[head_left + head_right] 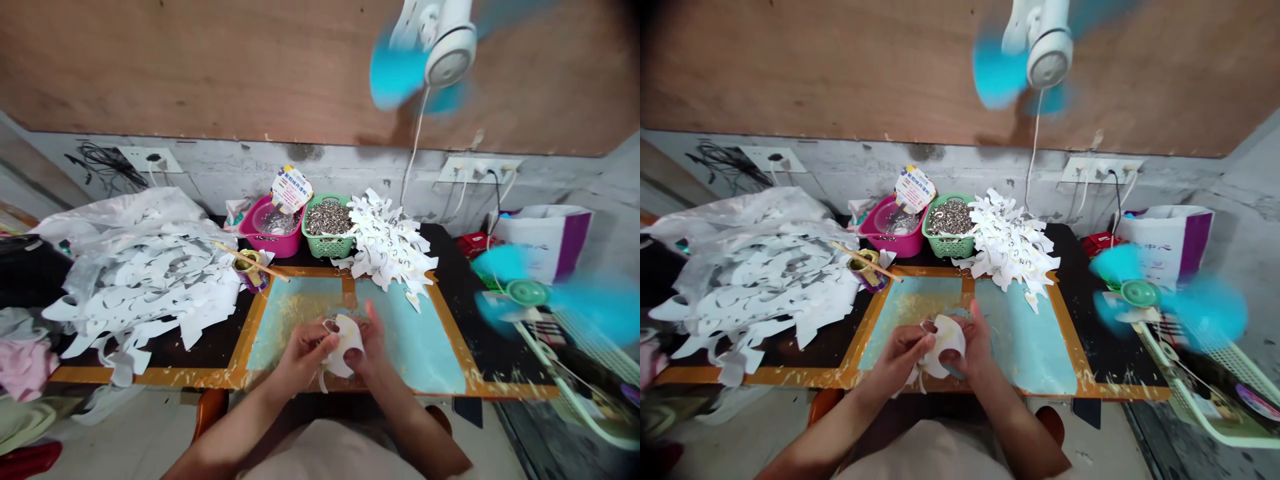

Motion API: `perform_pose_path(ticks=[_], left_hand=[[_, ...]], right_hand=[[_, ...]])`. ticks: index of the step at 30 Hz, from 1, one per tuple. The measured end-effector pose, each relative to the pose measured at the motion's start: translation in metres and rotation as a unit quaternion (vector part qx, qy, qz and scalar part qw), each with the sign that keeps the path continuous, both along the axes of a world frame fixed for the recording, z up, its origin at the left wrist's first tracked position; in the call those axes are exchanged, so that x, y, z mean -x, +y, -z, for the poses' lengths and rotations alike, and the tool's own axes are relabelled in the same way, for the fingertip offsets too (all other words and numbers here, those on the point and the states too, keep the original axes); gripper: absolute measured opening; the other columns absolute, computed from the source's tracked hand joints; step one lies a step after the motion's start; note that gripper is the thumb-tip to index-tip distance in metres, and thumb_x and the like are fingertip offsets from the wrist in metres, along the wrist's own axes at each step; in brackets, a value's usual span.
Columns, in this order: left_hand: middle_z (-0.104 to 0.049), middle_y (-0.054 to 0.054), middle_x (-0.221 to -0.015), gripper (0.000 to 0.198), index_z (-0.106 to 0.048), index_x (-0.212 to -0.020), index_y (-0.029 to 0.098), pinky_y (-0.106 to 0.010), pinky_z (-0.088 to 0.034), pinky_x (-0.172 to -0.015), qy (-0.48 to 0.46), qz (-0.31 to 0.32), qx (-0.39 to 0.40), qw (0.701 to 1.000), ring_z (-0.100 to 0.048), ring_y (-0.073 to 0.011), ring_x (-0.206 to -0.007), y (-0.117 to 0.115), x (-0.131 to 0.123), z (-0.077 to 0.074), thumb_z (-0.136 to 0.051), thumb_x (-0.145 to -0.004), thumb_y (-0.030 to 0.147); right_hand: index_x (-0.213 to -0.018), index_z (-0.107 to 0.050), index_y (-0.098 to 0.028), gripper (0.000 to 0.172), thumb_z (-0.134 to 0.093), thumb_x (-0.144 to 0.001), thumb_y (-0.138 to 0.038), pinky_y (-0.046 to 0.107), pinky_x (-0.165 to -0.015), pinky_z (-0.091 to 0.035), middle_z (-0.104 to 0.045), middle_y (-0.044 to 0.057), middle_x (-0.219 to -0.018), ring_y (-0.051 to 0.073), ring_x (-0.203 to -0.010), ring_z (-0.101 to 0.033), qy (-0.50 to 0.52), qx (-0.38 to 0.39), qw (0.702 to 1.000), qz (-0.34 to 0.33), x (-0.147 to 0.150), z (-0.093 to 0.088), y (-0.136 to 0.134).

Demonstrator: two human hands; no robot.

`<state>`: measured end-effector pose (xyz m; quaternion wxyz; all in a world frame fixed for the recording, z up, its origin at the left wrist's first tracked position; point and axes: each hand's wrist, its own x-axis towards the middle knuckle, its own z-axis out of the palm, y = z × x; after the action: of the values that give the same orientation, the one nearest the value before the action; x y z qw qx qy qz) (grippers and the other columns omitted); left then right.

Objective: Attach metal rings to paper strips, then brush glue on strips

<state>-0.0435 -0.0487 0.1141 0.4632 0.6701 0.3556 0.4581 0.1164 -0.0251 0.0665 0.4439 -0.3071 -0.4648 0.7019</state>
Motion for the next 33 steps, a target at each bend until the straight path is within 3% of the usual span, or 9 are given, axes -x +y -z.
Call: perform_pose_path(ticks=[2, 4, 7, 10, 15, 20, 24, 28, 33], left_hand=[[-0.045, 0.000, -0.060, 0.047, -0.046, -0.059, 0.020, -0.033, -0.042, -0.068, 0.011, -0.097, -0.046, 0.994, -0.043, -0.0162, -0.065, -0.001, -0.002, 0.007, -0.051, -0.097, 0.047], [-0.046, 0.000, -0.061, 0.044, -0.046, -0.061, 0.020, -0.033, -0.041, -0.071, 0.037, -0.172, -0.089, 0.980, -0.043, -0.0161, -0.066, -0.001, -0.003, 0.013, -0.050, -0.098, 0.043], [-0.048, 0.001, -0.062, 0.041, -0.048, -0.061, 0.019, -0.031, -0.038, -0.069, 0.081, -0.246, -0.124, 0.958, -0.044, -0.0151, -0.066, 0.002, -0.006, 0.022, -0.051, -0.099, 0.036], [-0.050, 0.002, -0.062, 0.037, -0.051, -0.062, 0.019, -0.031, -0.037, -0.070, 0.119, -0.281, -0.167, 0.938, -0.046, -0.0148, -0.066, 0.005, -0.010, 0.029, -0.055, -0.097, 0.032], [-0.053, 0.000, -0.064, 0.032, -0.053, -0.066, 0.019, -0.032, -0.036, -0.070, 0.166, -0.274, -0.208, 0.924, -0.048, -0.0169, -0.069, 0.001, -0.013, 0.030, -0.052, -0.097, 0.027], [-0.056, -0.006, -0.087, 0.030, -0.057, -0.092, 0.019, -0.036, -0.039, -0.076, 0.129, -0.167, -0.169, 0.963, -0.052, -0.0218, -0.083, -0.009, -0.003, 0.018, -0.042, -0.098, 0.044], [-0.045, 0.000, -0.072, 0.035, -0.044, -0.072, 0.020, -0.030, -0.034, -0.064, 0.099, -0.162, -0.092, 0.977, -0.045, -0.0155, -0.069, 0.002, 0.003, 0.005, -0.046, -0.100, 0.040], [-0.035, 0.003, -0.064, 0.041, -0.033, -0.064, 0.020, -0.028, -0.028, -0.058, 0.095, -0.166, -0.090, 0.977, -0.038, -0.0123, -0.062, 0.010, 0.000, -0.001, -0.048, -0.101, 0.031], [-0.033, 0.003, -0.063, 0.042, -0.032, -0.063, 0.019, -0.028, -0.026, -0.056, 0.068, -0.190, -0.119, 0.972, -0.036, -0.0116, -0.061, 0.005, -0.005, -0.001, -0.049, -0.100, 0.026]], right_hand=[[-0.080, -0.062, -0.022, 0.085, -0.010, -0.080, -0.090, 0.032, -0.054, -0.043, -0.058, 0.007, -0.069, 0.019, -0.059, -0.050, 0.048, 0.036, 0.998, 0.024, 0.003, 0.012, 0.005], [-0.080, -0.064, -0.023, 0.087, -0.007, -0.081, -0.088, 0.036, -0.060, -0.046, -0.058, 0.007, -0.071, 0.020, -0.062, -0.051, 0.088, 0.040, 0.994, 0.046, 0.009, 0.018, 0.002], [-0.076, -0.068, -0.021, 0.067, -0.038, -0.084, -0.081, 0.036, -0.070, -0.047, -0.062, 0.008, -0.085, 0.020, -0.073, -0.055, 0.100, -0.029, 0.989, 0.101, 0.018, 0.016, -0.009], [-0.070, -0.068, -0.020, 0.043, -0.062, -0.085, -0.061, 0.031, -0.072, -0.044, -0.062, 0.006, -0.089, 0.019, -0.078, -0.053, 0.057, -0.086, 0.979, 0.174, 0.024, 0.003, -0.013], [-0.066, -0.067, -0.018, 0.032, -0.073, -0.082, -0.046, 0.027, -0.066, -0.041, -0.061, 0.001, -0.071, 0.014, -0.067, -0.049, 0.028, -0.035, 0.983, 0.180, 0.030, -0.023, -0.007], [-0.073, -0.069, -0.017, 0.031, -0.075, -0.079, -0.046, 0.025, -0.055, -0.036, -0.061, -0.001, -0.065, 0.011, -0.055, -0.046, 0.032, 0.017, 0.980, 0.197, 0.028, -0.039, -0.006], [-0.066, -0.067, -0.015, 0.037, -0.076, -0.078, -0.050, 0.025, -0.049, -0.029, -0.053, -0.002, -0.057, 0.009, -0.051, -0.038, -0.027, -0.005, 0.989, 0.145, 0.021, -0.039, -0.007], [-0.063, -0.063, -0.016, 0.055, -0.061, -0.082, -0.068, 0.026, -0.049, -0.029, -0.048, -0.001, -0.055, 0.010, -0.051, -0.036, 0.029, -0.025, 0.991, 0.129, 0.016, -0.035, -0.007], [-0.072, -0.065, -0.017, 0.035, -0.073, -0.082, -0.049, 0.023, -0.055, -0.032, -0.051, -0.003, -0.064, 0.010, -0.059, -0.040, -0.110, -0.133, 0.980, 0.097, 0.010, -0.042, -0.007]])
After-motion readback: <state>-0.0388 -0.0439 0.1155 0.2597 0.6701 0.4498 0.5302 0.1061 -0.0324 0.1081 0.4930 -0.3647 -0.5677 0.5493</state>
